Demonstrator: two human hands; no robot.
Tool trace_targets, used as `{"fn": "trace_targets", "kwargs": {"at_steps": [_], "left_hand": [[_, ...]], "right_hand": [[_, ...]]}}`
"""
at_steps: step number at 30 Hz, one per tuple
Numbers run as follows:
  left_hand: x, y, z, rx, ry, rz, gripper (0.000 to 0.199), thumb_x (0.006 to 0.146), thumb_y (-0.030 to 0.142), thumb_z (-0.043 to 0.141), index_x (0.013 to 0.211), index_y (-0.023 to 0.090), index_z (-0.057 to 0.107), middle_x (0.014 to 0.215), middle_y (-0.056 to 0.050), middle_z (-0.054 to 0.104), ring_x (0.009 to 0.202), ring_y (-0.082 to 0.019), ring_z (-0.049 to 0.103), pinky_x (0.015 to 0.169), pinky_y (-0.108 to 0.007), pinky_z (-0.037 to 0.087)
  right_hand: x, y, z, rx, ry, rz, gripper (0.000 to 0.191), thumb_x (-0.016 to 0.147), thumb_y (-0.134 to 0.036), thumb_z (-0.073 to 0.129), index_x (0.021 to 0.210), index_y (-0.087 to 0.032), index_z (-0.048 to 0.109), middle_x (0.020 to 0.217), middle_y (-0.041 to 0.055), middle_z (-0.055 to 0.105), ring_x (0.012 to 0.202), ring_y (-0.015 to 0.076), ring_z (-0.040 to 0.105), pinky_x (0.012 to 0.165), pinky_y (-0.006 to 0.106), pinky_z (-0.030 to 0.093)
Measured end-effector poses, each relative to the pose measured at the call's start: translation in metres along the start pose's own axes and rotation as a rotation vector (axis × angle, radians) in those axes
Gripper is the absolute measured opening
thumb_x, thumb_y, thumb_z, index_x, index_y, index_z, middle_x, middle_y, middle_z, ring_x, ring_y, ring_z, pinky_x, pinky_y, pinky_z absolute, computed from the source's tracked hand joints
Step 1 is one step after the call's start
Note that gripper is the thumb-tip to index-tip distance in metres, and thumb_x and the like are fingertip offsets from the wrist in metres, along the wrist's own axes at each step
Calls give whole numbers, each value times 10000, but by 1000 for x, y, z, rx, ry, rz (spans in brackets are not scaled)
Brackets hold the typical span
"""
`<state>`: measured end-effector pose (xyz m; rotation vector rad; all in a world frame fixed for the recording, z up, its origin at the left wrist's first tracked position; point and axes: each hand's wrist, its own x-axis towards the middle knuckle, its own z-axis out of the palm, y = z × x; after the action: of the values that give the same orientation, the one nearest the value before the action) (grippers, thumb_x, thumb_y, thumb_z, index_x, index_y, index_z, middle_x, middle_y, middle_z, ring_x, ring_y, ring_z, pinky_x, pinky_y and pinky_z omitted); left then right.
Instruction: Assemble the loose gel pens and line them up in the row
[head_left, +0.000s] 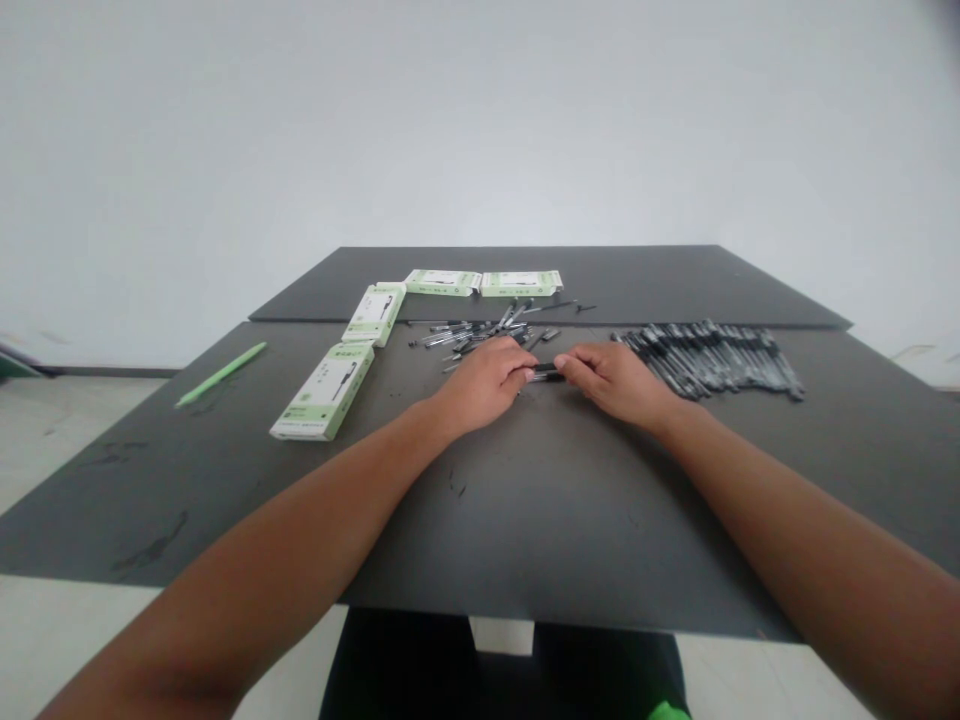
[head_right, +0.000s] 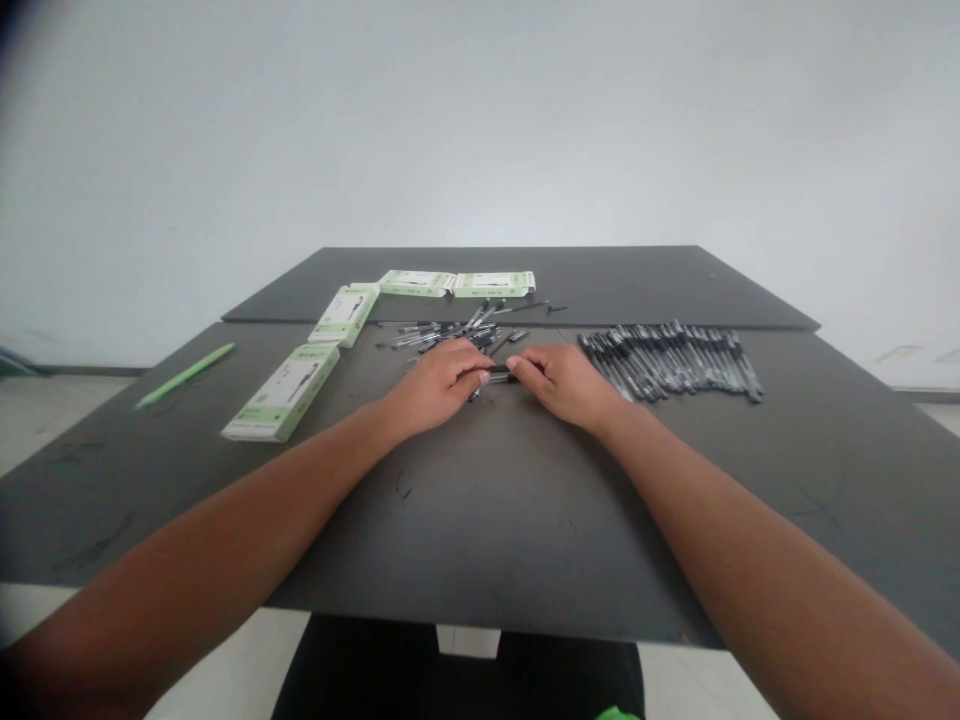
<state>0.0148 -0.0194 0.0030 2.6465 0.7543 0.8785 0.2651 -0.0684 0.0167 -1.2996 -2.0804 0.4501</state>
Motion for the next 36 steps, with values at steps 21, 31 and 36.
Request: {"fn": "trace_targets", "kwargs": {"at_steps": [21, 31, 36], "left_hand": [[0, -3, 2, 23, 5, -29, 232, 1077, 226, 587, 1151, 163, 797, 1045, -95, 737, 1047, -241, 683, 992, -417, 549], [0, -1, 0, 22, 0, -34, 243, 1078, 234, 576, 1143, 166, 800, 1047, -99, 739, 1046, -248, 684, 988, -419, 551], [1, -1, 0, 21, -4, -44, 246, 1078, 244, 570, 1140, 183, 800, 1044, -94, 734, 1043, -248, 683, 985, -420, 550]], "right_hand": [[2, 4, 2, 17, 34, -34, 277, 1069, -437, 592, 932, -217, 690, 797, 24, 689, 717, 194, 579, 704, 331, 422], [2, 3, 1, 17, 30, -31, 296, 1079, -461, 589, 925, -227, 683, 782, 21, 682, 709, 196, 580, 698, 332, 424], [1, 2, 1, 4, 36, -24, 325, 1080, -483, 585, 899, -229, 675, 770, 23, 679, 703, 199, 576, 692, 337, 425]]}}
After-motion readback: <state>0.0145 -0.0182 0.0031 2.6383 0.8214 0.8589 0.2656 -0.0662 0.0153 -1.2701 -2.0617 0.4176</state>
